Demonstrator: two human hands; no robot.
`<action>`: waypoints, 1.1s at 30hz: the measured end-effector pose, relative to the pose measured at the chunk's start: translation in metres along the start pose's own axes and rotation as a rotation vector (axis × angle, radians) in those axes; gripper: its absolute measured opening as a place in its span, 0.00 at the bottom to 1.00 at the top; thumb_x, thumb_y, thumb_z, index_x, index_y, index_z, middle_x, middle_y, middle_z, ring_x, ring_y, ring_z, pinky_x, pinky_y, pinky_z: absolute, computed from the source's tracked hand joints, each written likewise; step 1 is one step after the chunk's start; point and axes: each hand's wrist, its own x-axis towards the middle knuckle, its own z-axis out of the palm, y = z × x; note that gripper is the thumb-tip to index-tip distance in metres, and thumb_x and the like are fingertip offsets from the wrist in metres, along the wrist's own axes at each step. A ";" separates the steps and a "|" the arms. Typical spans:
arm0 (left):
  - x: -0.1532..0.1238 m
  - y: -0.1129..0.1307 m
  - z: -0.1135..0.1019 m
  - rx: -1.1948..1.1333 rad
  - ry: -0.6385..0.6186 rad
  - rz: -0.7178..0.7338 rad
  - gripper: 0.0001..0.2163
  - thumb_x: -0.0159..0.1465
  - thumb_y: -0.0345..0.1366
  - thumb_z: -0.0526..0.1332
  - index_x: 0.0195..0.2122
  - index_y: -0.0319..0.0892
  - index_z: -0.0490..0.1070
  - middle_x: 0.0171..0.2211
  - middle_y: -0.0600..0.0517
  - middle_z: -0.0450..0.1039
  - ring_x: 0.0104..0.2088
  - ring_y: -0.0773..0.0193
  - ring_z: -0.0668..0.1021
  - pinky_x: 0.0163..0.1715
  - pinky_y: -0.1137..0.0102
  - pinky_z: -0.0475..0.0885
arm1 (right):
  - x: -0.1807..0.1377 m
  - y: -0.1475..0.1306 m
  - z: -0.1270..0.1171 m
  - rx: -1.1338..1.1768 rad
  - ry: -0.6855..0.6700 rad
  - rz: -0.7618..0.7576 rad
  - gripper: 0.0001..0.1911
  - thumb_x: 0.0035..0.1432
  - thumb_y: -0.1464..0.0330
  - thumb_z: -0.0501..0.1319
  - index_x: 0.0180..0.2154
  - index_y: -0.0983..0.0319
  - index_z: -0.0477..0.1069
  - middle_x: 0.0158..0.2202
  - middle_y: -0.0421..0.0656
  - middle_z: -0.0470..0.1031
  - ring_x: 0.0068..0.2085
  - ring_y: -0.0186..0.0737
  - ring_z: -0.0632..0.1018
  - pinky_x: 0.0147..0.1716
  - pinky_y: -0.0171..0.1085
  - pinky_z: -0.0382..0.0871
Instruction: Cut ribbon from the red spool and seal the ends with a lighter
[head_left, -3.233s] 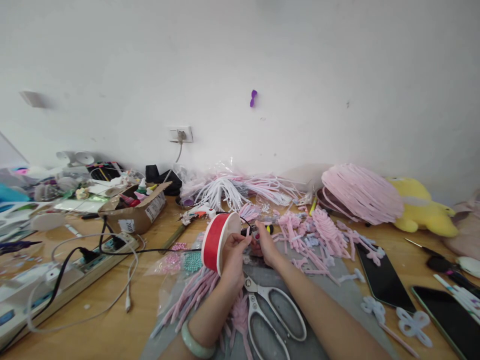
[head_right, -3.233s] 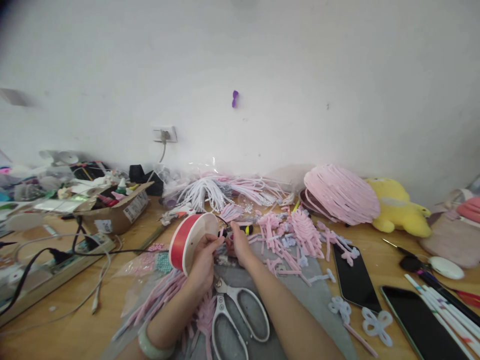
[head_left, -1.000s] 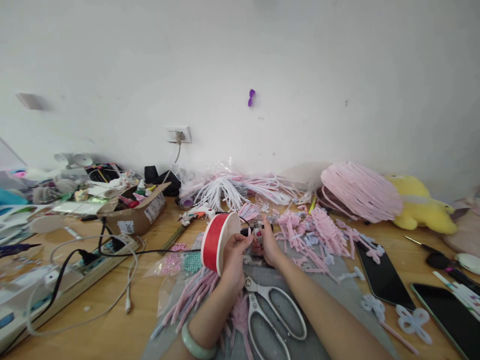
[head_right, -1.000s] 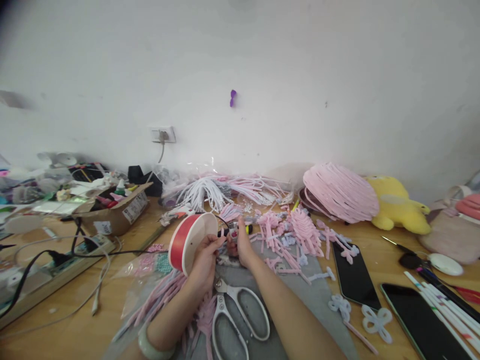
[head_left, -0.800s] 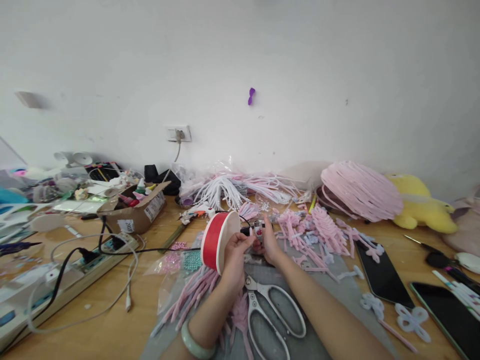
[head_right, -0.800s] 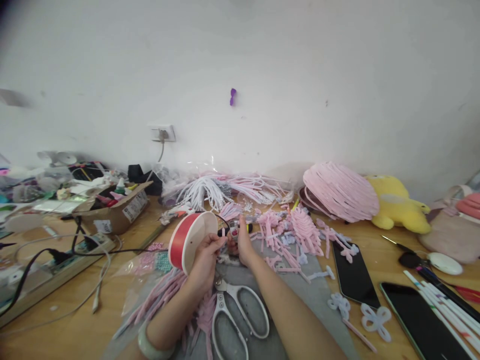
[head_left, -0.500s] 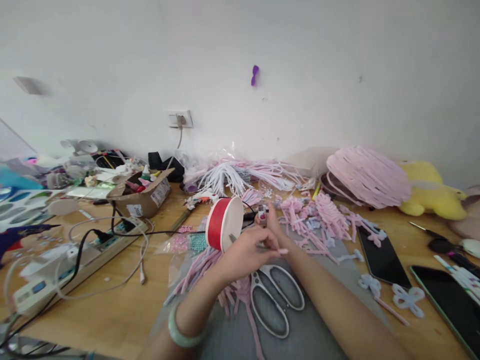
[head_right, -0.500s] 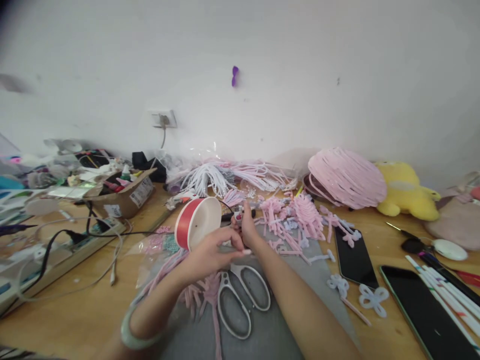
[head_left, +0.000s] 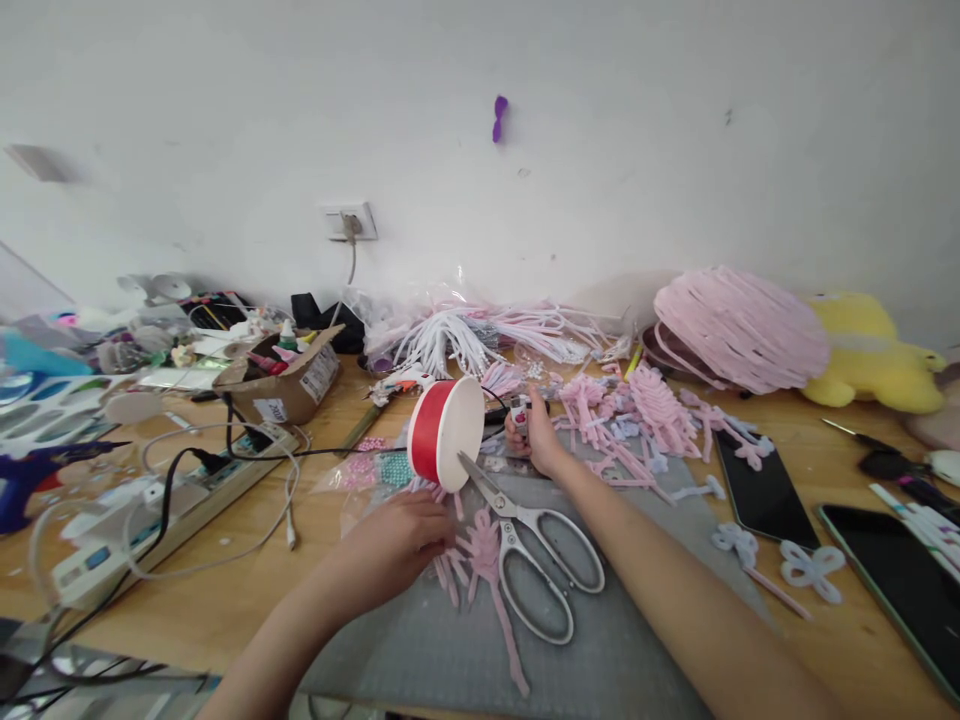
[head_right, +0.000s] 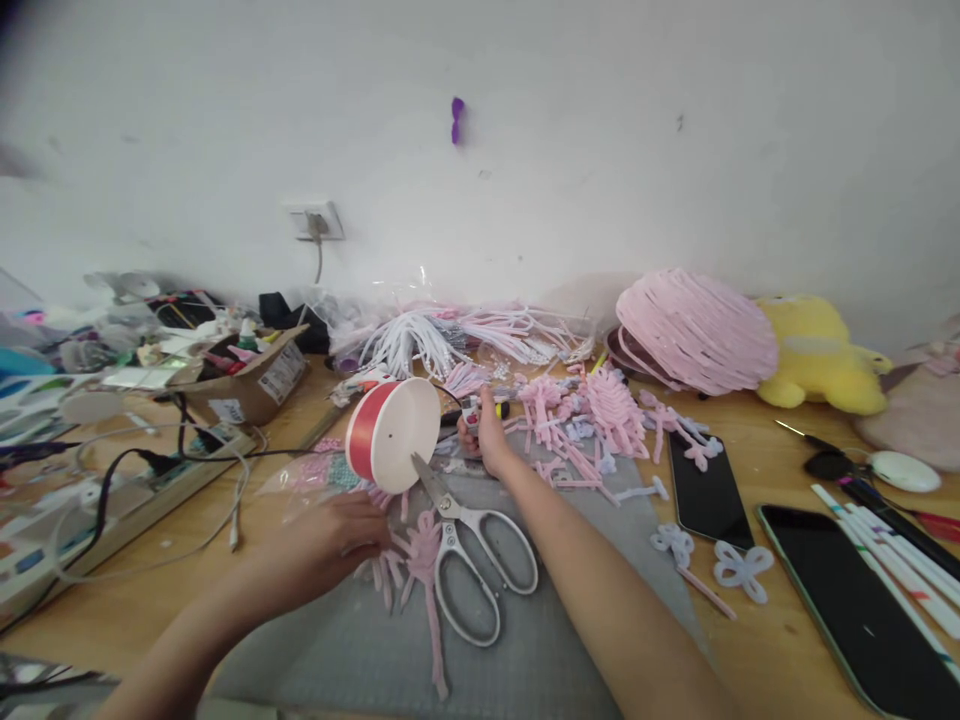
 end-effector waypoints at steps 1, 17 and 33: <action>0.000 -0.002 0.001 0.032 0.009 -0.015 0.10 0.57 0.27 0.51 0.29 0.45 0.71 0.29 0.52 0.72 0.33 0.62 0.71 0.34 0.70 0.59 | 0.000 0.001 0.000 0.000 0.000 0.002 0.38 0.47 0.38 0.30 0.12 0.61 0.54 0.10 0.35 0.46 0.11 0.26 0.50 0.11 0.29 0.36; 0.022 0.035 -0.006 0.162 0.092 0.181 0.07 0.62 0.33 0.51 0.31 0.44 0.67 0.31 0.53 0.71 0.33 0.64 0.70 0.33 0.70 0.60 | -0.051 -0.104 -0.029 -1.309 0.276 -0.251 0.12 0.44 0.61 0.61 0.26 0.64 0.68 0.20 0.39 0.67 0.23 0.33 0.67 0.23 0.32 0.56; 0.094 0.043 0.023 -0.018 0.164 0.385 0.10 0.62 0.36 0.51 0.29 0.41 0.70 0.26 0.53 0.72 0.29 0.67 0.72 0.30 0.74 0.61 | -0.027 -0.055 -0.036 -1.674 0.276 0.010 0.17 0.41 0.66 0.62 0.36 0.66 0.72 0.35 0.51 0.76 0.34 0.44 0.75 0.26 0.33 0.60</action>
